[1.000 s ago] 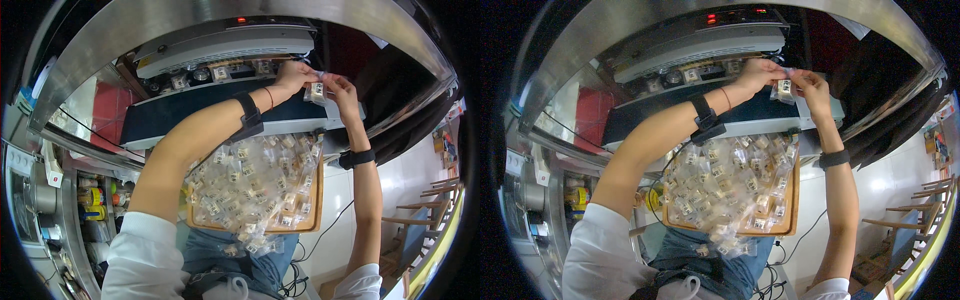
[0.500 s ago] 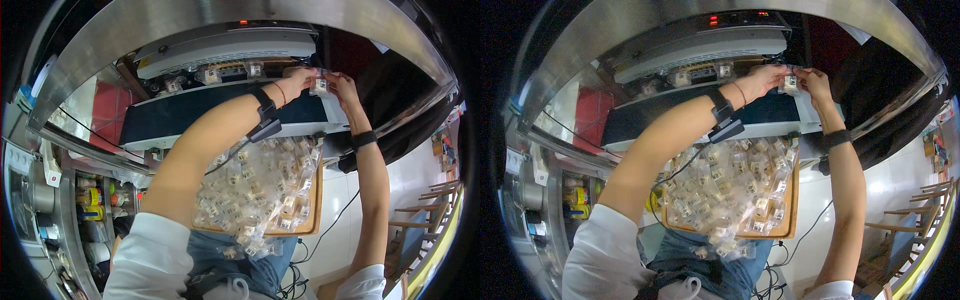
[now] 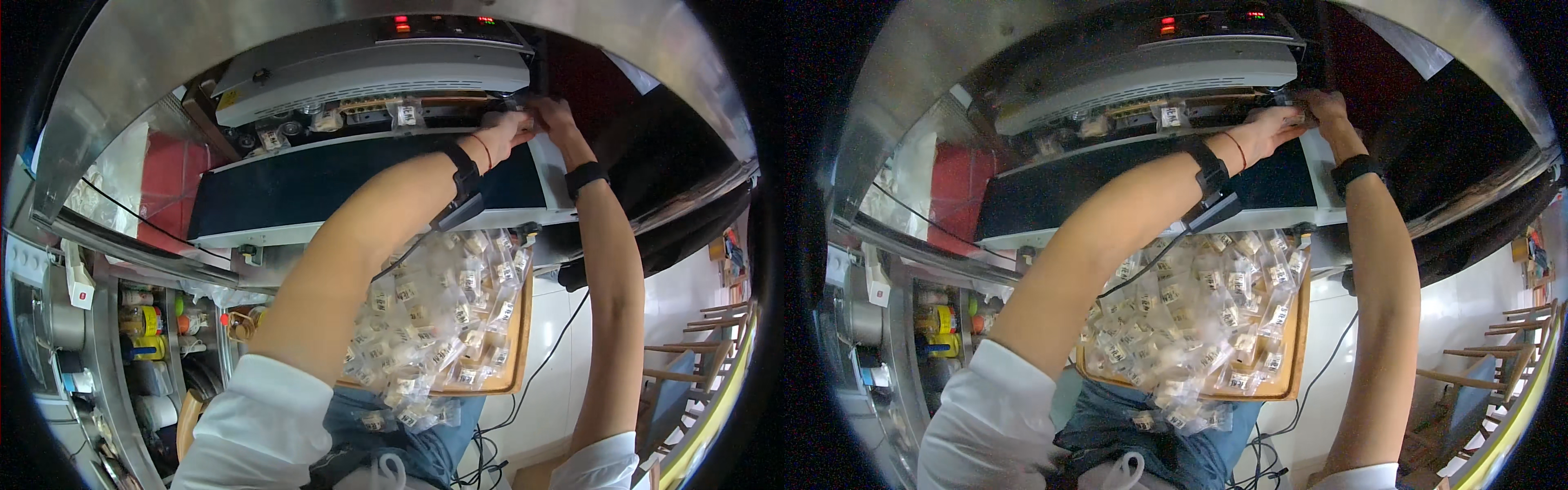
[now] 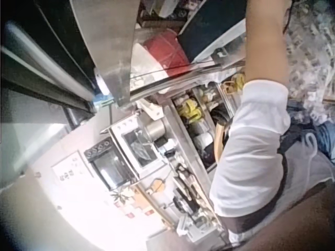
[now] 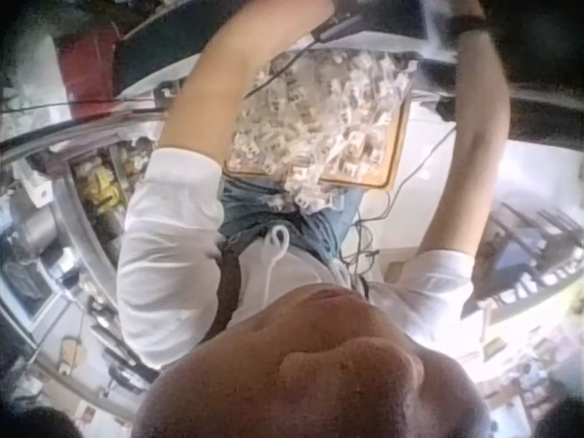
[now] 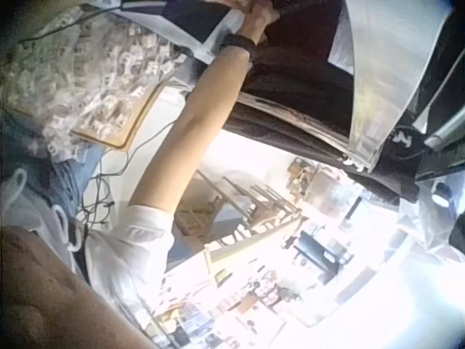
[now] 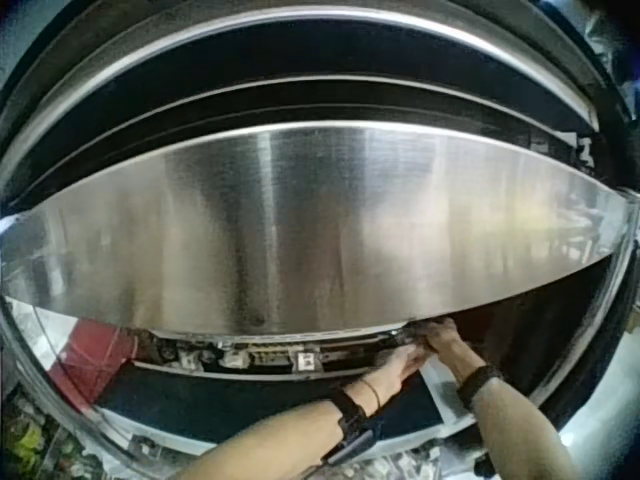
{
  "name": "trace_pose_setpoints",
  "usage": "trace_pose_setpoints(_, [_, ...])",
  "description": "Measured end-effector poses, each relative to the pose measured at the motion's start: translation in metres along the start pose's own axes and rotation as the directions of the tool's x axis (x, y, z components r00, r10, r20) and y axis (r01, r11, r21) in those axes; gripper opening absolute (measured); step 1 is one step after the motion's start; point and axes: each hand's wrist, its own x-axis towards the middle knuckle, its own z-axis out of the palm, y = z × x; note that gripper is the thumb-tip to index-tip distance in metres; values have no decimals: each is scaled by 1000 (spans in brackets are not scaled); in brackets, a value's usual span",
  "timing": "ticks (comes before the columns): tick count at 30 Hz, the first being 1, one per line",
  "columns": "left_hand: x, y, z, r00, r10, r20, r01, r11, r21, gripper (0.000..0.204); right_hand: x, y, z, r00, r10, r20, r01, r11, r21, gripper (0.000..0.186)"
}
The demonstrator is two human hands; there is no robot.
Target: Sealing small plastic bags containing components using a heat-sealing machine.
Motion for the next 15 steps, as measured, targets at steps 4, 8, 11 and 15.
trace_pose_setpoints(4, [0, -4, -15, 990, 108, -89, -110, 994, -16, 18, -19, -6, -3, 985, -125, 118, 130, 991, -35, 12])
trace_pose_setpoints(8, [-10, 0, -17, 978, 93, -185, -105, 993, -55, 10, -57, -6, -24, 991, -126, 43, 130, 985, -114, 18])
trace_pose_setpoints(11, [-21, 10, -28, 972, 121, -202, -130, 991, -34, 18, -102, -9, -31, 966, -232, 114, 246, 961, -129, 18])
trace_pose_setpoints(15, [-69, 22, -18, 975, 139, -173, -114, 982, 148, 42, -144, 2, -61, 953, -268, 141, 289, 944, -160, 15])
